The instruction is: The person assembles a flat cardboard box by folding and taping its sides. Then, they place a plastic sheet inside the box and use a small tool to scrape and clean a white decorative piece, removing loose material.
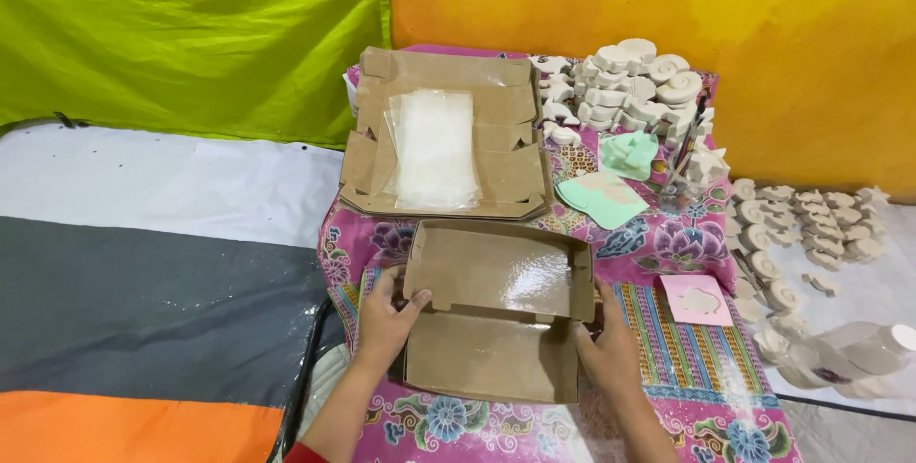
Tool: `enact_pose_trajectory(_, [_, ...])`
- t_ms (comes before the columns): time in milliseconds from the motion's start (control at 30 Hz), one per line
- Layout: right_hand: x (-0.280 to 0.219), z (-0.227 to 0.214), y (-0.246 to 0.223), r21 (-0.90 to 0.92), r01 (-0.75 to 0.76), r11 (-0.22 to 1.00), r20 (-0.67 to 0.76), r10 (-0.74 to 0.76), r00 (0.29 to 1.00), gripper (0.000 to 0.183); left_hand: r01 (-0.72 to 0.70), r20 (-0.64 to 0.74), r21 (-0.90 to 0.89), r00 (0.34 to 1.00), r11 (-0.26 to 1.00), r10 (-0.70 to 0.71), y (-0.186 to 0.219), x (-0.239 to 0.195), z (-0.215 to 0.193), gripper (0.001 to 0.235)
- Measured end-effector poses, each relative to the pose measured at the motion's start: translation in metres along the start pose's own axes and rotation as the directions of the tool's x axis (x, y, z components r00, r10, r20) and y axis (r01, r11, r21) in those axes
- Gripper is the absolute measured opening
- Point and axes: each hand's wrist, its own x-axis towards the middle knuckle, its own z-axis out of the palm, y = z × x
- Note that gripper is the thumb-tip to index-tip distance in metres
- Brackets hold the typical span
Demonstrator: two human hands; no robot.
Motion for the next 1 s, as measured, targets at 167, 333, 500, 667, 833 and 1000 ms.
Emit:
enact_pose_trajectory(167, [-0.002, -0.001, 0.015, -0.035, 0.018, 0.999, -0.009, -0.018, 1.0, 0.079, -0.021, 0.046, 0.146, 0.999, 0.989, 0.014, 0.005, -0.009, -0.002, 0.055])
enact_pose_trajectory(333, [0.007, -0.002, 0.011, -0.017, 0.077, 0.997, -0.013, -0.077, 0.997, 0.07, -0.012, 0.028, 0.166, 1.0, 0.986, 0.008, 0.012, -0.001, 0.003, 0.048])
enact_pose_trajectory(500, [0.038, 0.003, 0.02, -0.086, 0.217, 0.972, -0.045, -0.221, 0.974, 0.072, -0.112, 0.067, 0.473, 0.994, 0.874, 0.091, -0.001, 0.019, 0.009, 0.034])
enact_pose_trajectory(667, [0.008, -0.017, -0.011, -0.113, 0.047, 0.993, 0.047, -0.042, 0.998, 0.081, -0.098, 0.281, 0.698, 0.948, 0.71, -0.146, 0.044, 0.002, -0.02, 0.063])
enact_pose_trajectory(833, [-0.008, -0.044, 0.021, -0.082, 0.132, 0.988, -0.041, -0.135, 0.99, 0.082, -0.078, 0.317, 0.827, 0.883, 0.556, -0.348, 0.119, -0.008, -0.067, 0.056])
enact_pose_trajectory(1000, [0.069, -0.061, 0.091, 0.493, -0.554, 0.671, 0.142, 0.566, 0.812, 0.077, -0.078, 0.089, 0.747, 0.996, 0.66, 0.017, 0.157, 0.059, -0.064, 0.024])
